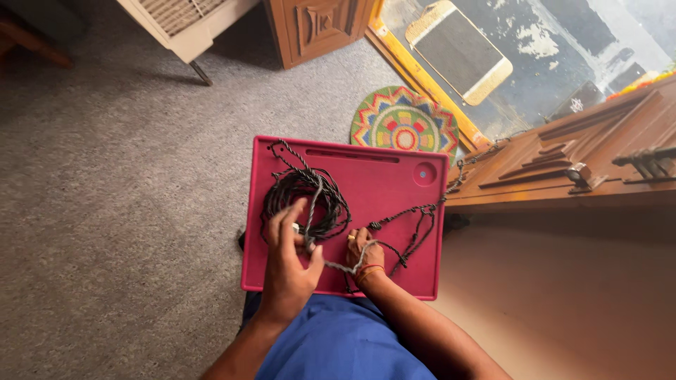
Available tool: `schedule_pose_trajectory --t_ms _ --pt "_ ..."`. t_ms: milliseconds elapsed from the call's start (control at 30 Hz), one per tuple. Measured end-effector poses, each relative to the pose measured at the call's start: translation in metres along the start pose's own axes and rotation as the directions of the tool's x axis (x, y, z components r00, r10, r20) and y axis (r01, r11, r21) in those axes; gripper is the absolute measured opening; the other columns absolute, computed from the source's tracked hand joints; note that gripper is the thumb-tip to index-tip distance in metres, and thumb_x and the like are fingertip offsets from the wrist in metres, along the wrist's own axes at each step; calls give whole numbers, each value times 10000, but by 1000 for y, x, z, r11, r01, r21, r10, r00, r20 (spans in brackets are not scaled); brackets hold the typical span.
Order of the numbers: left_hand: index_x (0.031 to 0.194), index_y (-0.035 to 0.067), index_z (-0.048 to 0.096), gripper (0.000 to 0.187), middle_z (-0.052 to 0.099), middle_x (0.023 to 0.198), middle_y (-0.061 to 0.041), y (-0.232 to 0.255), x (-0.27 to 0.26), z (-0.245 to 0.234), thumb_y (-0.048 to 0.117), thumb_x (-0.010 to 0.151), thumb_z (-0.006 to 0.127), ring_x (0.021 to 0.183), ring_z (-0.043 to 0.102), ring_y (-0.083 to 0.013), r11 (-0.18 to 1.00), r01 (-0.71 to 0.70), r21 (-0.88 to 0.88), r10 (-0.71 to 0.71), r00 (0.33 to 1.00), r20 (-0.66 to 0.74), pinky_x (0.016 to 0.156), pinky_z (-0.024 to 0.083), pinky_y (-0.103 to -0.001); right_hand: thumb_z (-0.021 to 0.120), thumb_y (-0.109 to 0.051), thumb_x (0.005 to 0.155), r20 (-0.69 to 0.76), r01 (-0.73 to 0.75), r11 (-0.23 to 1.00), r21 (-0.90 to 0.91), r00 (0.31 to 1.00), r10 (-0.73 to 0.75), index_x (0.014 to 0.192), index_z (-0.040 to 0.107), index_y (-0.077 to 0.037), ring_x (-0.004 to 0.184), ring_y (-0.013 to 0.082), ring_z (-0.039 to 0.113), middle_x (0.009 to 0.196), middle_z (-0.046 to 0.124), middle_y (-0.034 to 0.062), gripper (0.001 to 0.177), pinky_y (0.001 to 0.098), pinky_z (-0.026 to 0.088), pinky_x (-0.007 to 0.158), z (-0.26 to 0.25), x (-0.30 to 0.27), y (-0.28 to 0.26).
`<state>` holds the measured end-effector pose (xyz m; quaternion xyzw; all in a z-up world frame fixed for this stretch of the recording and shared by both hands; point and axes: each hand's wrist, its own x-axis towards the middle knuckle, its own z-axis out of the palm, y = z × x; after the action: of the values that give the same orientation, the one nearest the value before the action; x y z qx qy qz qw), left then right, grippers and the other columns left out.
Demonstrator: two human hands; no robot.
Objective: The person untangles a decorative string of lights by hand over a pink tray, separating the coiled section from the loose knots and laying the straightened wire across the tray surface.
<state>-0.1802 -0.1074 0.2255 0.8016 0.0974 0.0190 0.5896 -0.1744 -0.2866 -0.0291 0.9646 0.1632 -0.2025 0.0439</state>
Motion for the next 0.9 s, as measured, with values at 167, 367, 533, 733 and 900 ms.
schedule_pose_trajectory --t_ms 167,367,533,733,900 --pt "1538 108 311 820 648 1075 13 -32 -17 -19 -60 802 632 831 590 -79 957 256 -137 -255 967 31 761 528 -250 569 -165 940 -4 -69 990 122 998 70 1183 532 -48 955 347 644 1143 563 165 273 457 573 763 -12 -7 2" --pt "1439 101 587 647 552 917 16 -43 -30 -32 -20 812 690 831 534 -72 872 406 -275 -396 914 93 782 457 -215 595 -117 858 -8 -52 967 250 998 56 1358 396 -9 982 400 619 1242 505 222 549 469 574 764 -32 -18 1" --pt "1329 108 612 444 584 847 42 -38 -26 -43 212 908 708 704 522 -72 698 512 -500 -522 842 133 705 448 -245 607 -109 825 -18 -16 951 309 1000 22 1345 416 21 1004 409 597 1271 497 228 569 485 556 812 -30 -27 -1" --pt "1189 81 668 340 398 584 12 -54 -20 -63 347 1040 517 494 489 -90 726 464 -508 -514 857 48 560 586 -319 627 -256 843 34 47 960 277 998 -59 1412 354 101 1089 472 562 1399 391 329 725 518 524 903 -21 -37 0" --pt "1170 74 679 285 433 629 35 -57 -23 -71 256 1036 506 505 498 -75 788 444 -427 -459 886 74 501 559 -293 634 -310 896 205 -5 954 300 977 -60 1555 235 37 1200 504 527 1586 183 376 845 524 496 1004 -19 -50 2"
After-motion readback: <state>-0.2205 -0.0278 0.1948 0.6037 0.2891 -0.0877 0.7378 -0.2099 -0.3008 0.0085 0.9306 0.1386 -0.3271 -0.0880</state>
